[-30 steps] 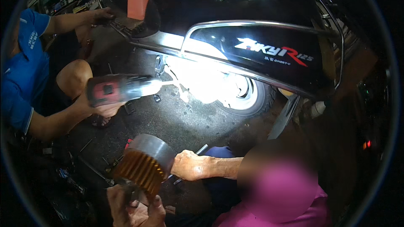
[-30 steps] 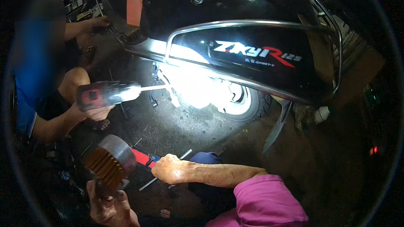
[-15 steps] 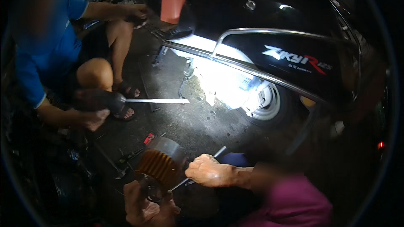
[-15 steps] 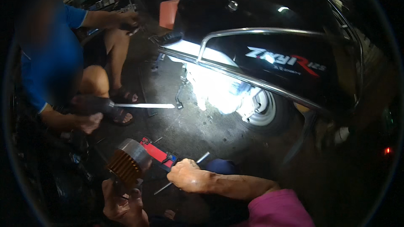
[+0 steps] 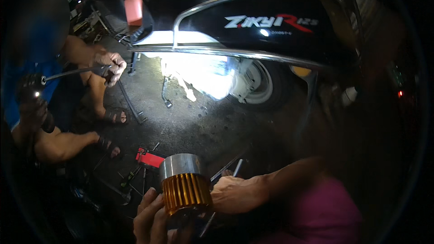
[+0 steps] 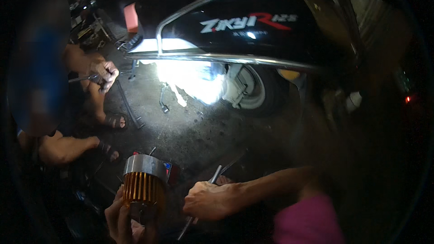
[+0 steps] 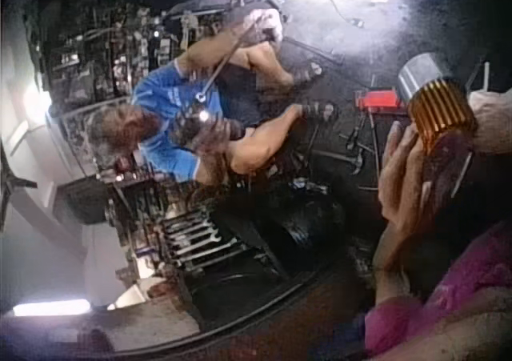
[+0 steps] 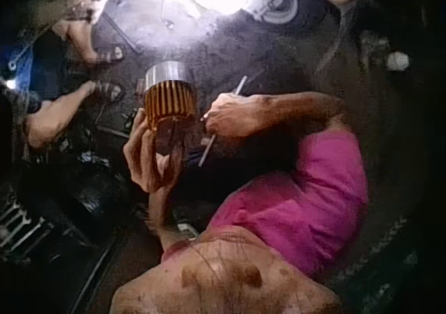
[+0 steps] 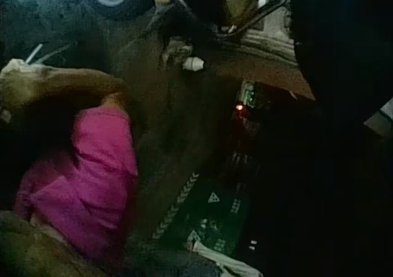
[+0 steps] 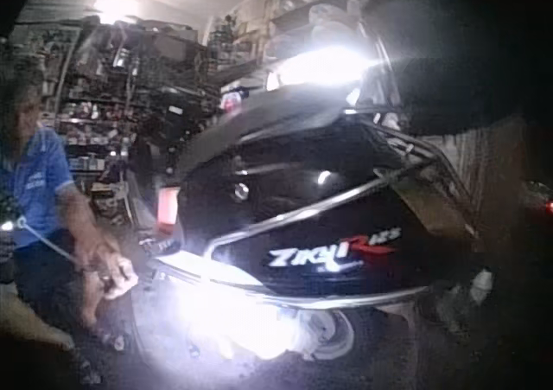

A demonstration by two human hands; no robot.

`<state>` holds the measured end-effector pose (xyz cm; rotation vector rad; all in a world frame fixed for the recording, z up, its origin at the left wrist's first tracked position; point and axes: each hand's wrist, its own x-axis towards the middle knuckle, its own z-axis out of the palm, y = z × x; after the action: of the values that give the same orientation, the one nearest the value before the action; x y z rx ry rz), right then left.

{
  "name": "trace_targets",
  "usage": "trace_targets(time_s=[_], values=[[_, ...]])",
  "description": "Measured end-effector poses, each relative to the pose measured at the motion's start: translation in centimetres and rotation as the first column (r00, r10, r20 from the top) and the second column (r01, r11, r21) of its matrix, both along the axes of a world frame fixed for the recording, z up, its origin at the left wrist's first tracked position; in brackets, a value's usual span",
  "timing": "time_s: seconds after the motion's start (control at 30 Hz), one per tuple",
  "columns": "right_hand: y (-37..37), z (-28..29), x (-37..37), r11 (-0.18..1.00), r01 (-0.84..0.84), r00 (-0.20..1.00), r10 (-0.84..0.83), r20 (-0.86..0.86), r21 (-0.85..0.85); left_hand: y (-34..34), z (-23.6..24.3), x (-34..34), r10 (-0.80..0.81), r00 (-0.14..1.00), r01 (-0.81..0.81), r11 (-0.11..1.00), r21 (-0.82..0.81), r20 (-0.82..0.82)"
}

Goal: The person holds a motorcycle piston in their hands, rotating it to inspect the fins and skirt. Another person in the background works on the motorcycle engine using a power tool. The camera wearer continues to handle the piston throughout the clip.

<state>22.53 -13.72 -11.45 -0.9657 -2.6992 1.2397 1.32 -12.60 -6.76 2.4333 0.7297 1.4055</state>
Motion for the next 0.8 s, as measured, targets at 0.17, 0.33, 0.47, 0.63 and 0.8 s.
trace_targets(time_s=[0.17,0.33,0.47,0.63,0.8], values=[[-3.8,4.5,2.2,0.982,0.082,0.923,-0.011,0.384,-0.17,1.1,-2.3,2.3,-0.185,0.98,0.186,0.982,0.014,-0.074],[-8.4,4.9,5.3,0.921,0.387,0.859,-0.379,0.343,0.05,1.8,-3.6,4.6,-0.288,0.956,0.292,0.954,0.076,-0.059],[-9.3,3.6,6.3,0.836,0.532,0.743,-0.537,0.399,0.135,2.2,-4.1,6.4,-0.382,0.923,0.384,0.919,0.09,-0.043],[-9.6,-0.8,7.4,0.757,0.605,0.691,-0.653,0.31,0.246,1.0,-5.8,8.2,-0.242,0.962,0.256,0.96,0.116,-0.123],[-11.4,-0.7,9.4,0.762,0.619,0.716,-0.647,0.261,0.191,0.0,-6.1,10.3,-0.269,0.95,0.297,0.937,0.184,-0.159]])
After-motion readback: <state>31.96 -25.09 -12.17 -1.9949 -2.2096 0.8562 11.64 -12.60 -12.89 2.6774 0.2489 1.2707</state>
